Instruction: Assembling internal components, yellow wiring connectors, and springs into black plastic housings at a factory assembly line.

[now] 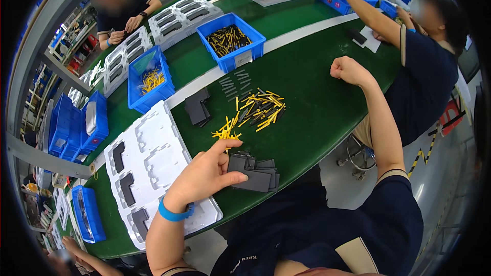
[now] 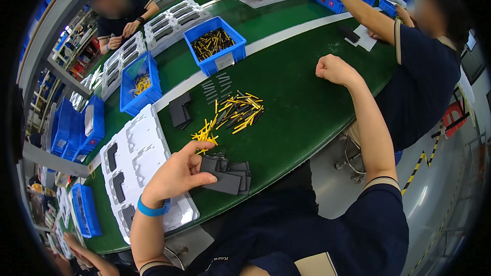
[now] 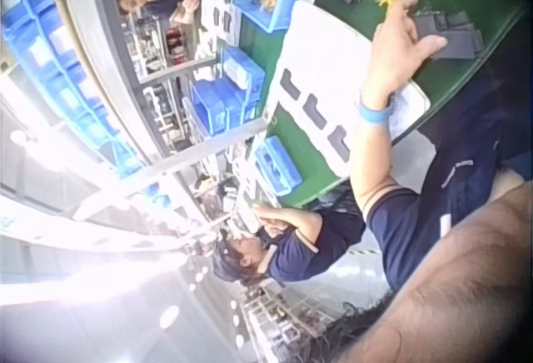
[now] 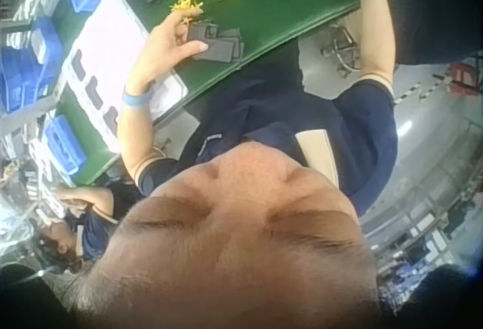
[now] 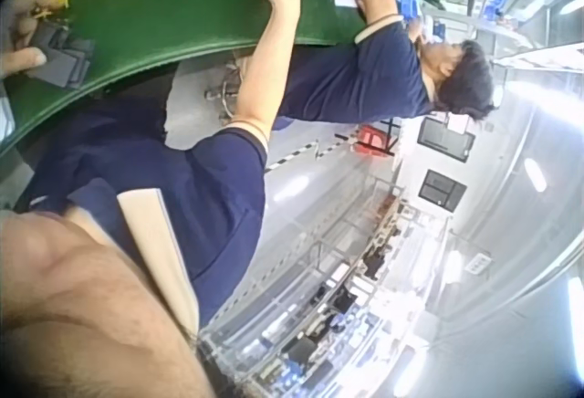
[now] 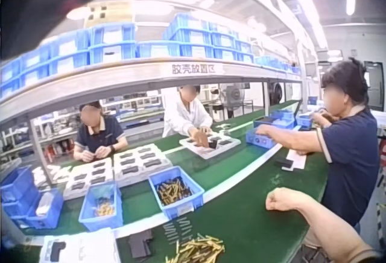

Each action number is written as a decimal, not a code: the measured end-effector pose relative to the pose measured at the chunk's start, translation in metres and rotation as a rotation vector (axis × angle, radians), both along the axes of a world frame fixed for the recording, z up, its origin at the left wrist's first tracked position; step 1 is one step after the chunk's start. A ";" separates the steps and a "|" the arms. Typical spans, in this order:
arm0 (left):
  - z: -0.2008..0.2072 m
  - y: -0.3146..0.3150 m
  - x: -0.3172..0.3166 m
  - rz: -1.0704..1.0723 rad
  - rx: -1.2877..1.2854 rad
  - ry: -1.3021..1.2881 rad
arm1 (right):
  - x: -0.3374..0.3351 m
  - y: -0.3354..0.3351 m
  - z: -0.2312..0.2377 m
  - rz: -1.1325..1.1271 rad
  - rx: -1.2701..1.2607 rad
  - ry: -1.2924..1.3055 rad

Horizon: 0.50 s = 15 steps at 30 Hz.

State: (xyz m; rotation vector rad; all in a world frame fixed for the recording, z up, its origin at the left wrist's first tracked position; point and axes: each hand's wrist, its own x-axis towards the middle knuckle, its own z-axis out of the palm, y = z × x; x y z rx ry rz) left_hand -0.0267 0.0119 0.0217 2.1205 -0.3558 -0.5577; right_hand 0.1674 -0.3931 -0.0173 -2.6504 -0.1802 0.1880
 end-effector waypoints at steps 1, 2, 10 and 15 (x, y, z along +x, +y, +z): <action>0.000 0.002 0.001 0.007 -0.002 0.001 | 0.000 0.006 0.003 0.007 -0.002 0.001; 0.001 0.005 0.001 0.042 -0.092 0.044 | -0.003 0.017 0.009 0.094 -0.016 -0.014; 0.008 0.028 0.008 0.330 -0.540 -0.049 | -0.048 0.196 0.032 0.744 0.651 0.125; -0.027 0.033 0.026 0.670 -0.806 -0.177 | -0.060 0.245 0.012 0.920 0.347 -0.205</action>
